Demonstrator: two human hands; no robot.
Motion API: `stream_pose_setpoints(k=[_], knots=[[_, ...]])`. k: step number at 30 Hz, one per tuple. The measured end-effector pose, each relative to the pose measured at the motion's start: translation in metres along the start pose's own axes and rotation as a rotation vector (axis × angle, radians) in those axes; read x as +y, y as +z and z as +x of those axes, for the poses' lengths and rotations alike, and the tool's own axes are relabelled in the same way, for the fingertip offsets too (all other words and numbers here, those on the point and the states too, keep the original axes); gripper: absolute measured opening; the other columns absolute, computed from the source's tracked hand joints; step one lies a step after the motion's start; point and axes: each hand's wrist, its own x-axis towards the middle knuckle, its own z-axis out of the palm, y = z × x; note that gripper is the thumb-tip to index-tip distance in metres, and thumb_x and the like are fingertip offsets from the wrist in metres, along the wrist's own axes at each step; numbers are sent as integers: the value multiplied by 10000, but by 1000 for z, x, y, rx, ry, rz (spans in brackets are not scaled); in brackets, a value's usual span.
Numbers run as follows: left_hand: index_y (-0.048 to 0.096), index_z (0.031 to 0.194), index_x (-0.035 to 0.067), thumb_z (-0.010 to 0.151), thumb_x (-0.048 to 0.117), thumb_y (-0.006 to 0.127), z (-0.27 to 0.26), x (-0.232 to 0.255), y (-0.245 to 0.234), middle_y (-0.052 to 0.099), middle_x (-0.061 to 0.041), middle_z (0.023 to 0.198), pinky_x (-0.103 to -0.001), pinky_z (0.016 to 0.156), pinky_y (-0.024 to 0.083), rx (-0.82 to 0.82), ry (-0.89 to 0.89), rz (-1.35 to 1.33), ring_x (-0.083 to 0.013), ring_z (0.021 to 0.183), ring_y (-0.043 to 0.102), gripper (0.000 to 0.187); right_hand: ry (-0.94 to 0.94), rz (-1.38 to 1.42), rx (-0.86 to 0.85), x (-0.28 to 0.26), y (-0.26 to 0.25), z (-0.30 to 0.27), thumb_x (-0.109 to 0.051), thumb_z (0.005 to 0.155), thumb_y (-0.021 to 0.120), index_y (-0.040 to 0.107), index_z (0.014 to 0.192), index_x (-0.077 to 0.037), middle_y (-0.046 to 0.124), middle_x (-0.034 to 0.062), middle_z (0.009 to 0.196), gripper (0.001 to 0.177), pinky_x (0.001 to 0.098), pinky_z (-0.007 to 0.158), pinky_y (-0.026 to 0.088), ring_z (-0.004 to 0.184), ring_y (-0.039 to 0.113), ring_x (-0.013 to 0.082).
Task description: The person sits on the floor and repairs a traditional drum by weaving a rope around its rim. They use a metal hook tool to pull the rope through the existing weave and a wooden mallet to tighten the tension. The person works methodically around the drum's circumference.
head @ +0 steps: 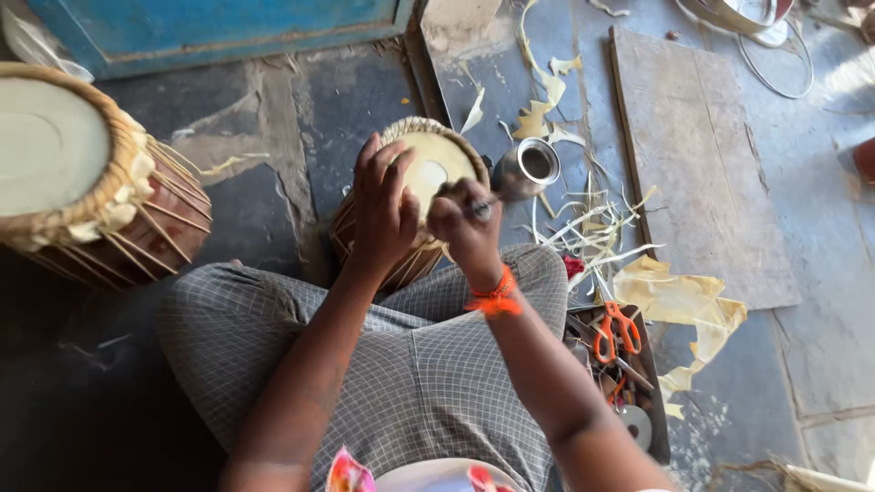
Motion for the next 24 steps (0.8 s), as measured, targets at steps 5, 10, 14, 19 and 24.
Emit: stream_pose_setpoints(k=[5,10,14,19,24], knots=[[479,1487,32,1063,201,410,-8,-1,-12,445,-204,1571,-583,1301,269,4,-13,-105,-456,1548,330,461,64,322,-71,7,-6,1,-41,1077,671,557,839,-6,577,56,715,266,252,565,439,609,553,109],[400,1540,0,1039,261,488,-15,-5,-8,399,-257,1584,-519,1241,327,105,-186,-169,-419,1497,387,572,97,-395,83,34,-7,-21,4,874,715,548,1345,38,597,138,1272,501,329,925,531,1119,615,227],[401,1541,-2,974,198,539,-6,-2,-22,481,-238,1560,-454,1227,355,9,-227,-318,-375,1471,460,617,246,-143,103,32,-73,-17,-30,956,649,341,1527,-82,605,111,1321,650,329,993,559,1163,646,216],[439,1532,36,931,150,518,14,-30,-17,497,-207,1572,-434,1238,340,-219,-333,-583,-351,1480,462,617,465,-665,229,-10,-187,-12,-166,952,669,490,1487,-142,657,76,918,565,325,609,489,715,618,168],[511,1507,48,958,153,505,22,-44,-7,564,-178,1540,-426,1224,412,-105,-363,-587,-318,1449,541,559,436,-1266,293,-20,-237,1,-223,793,780,700,1216,-109,710,110,937,445,377,712,552,800,712,242]])
